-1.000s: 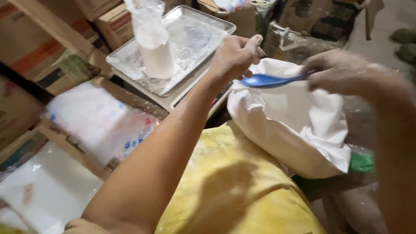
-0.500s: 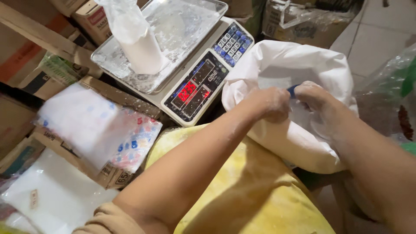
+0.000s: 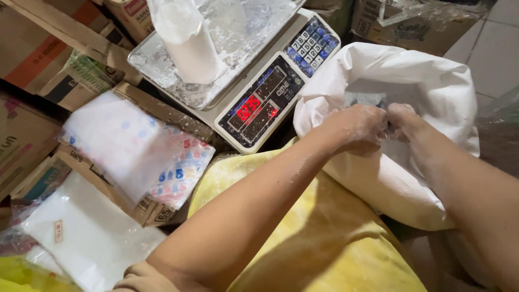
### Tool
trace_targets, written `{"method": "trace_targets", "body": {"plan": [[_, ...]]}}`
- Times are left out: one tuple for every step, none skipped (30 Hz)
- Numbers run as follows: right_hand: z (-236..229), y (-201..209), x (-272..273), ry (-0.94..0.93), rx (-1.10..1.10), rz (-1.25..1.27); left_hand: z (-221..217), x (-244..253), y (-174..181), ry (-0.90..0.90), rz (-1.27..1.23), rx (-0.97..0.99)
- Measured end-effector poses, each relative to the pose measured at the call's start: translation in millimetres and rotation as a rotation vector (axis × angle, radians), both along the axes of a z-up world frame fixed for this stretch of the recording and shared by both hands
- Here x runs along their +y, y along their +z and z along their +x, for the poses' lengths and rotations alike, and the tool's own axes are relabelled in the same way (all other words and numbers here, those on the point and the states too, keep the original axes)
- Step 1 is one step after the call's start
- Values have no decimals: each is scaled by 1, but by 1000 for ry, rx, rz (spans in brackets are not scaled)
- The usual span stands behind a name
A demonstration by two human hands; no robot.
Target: The person scoops white powder from a large sack into small plastic bags using a blue scoop, places each bag on a digital scale to measure weight, and ties the bags shut. The process is repeated multiple times in a cluttered storage area with stacked cardboard boxes.
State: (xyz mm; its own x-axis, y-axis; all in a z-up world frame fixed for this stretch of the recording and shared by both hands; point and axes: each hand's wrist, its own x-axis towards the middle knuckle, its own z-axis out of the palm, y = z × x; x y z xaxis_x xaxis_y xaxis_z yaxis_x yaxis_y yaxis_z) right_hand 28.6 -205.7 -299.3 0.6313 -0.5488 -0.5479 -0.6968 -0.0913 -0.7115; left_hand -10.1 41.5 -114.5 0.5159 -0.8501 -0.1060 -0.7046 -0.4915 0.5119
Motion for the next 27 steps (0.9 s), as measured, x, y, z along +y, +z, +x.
{"method": "trace_targets", "body": {"plan": [[-1,1,0,-26,-25,28,1,-1,-1,-3,1,3],[-4,3,2,-53,-47,48,2,-1,-2,-6,3,7],[-5,4,5,-82,-79,75,3,-1,-4,-12,-37,6],[-7,8,7,-117,-123,133,4,1,-6,-18,-77,4],[-9,13,10,-155,-180,199,5,2,-7,-25,-118,2],[-12,19,13,-186,-231,258,6,4,-8,-19,-129,-14],[-14,26,17,-217,-301,352,7,7,-9,-11,-142,-32],[-19,34,21,-161,-291,352,8,9,-8,-3,-155,-49],[-26,41,26,-105,-280,351,8,12,-7,23,-204,-28],[-33,48,31,-49,-269,349,8,16,-6,49,-253,-6],[-42,57,36,-36,-249,331,8,20,-4,76,-301,17],[-51,65,41,-22,-229,313,8,25,-2,80,-329,30],[-61,73,46,-10,-210,296,9,29,2,84,-357,42],[-71,82,51,11,-186,221,8,34,5,87,-386,55],[-83,91,54,30,-163,146,6,39,9,128,-391,88],[-95,99,56,40,-166,89,4,44,12,169,-396,120],[-106,107,58,52,-168,30,1,49,16,211,-401,154],[-115,114,61,63,-170,-29,0,53,20,229,-409,143],[-122,122,62,79,-165,-75,-1,56,25,250,-418,133],[-129,130,62,96,-160,-121,-2,60,29,270,-426,124],[-133,137,62,112,-155,-167,-4,65,32,293,-428,106],[-137,142,63,106,-144,-197,-5,70,35,315,-430,88],[-141,149,63,101,-131,-226,-5,74,37,339,-431,71],[-146,156,63,96,-119,-255,-6,78,40,363,-472,59],[-149,163,63,79,-148,-245,-6,82,42,389,-512,46],[-154,171,63,62,-177,-236,-6,86,43,414,-551,32],[-157,179,64,45,-206,-225,-6,90,44,440,-567,25]]}}
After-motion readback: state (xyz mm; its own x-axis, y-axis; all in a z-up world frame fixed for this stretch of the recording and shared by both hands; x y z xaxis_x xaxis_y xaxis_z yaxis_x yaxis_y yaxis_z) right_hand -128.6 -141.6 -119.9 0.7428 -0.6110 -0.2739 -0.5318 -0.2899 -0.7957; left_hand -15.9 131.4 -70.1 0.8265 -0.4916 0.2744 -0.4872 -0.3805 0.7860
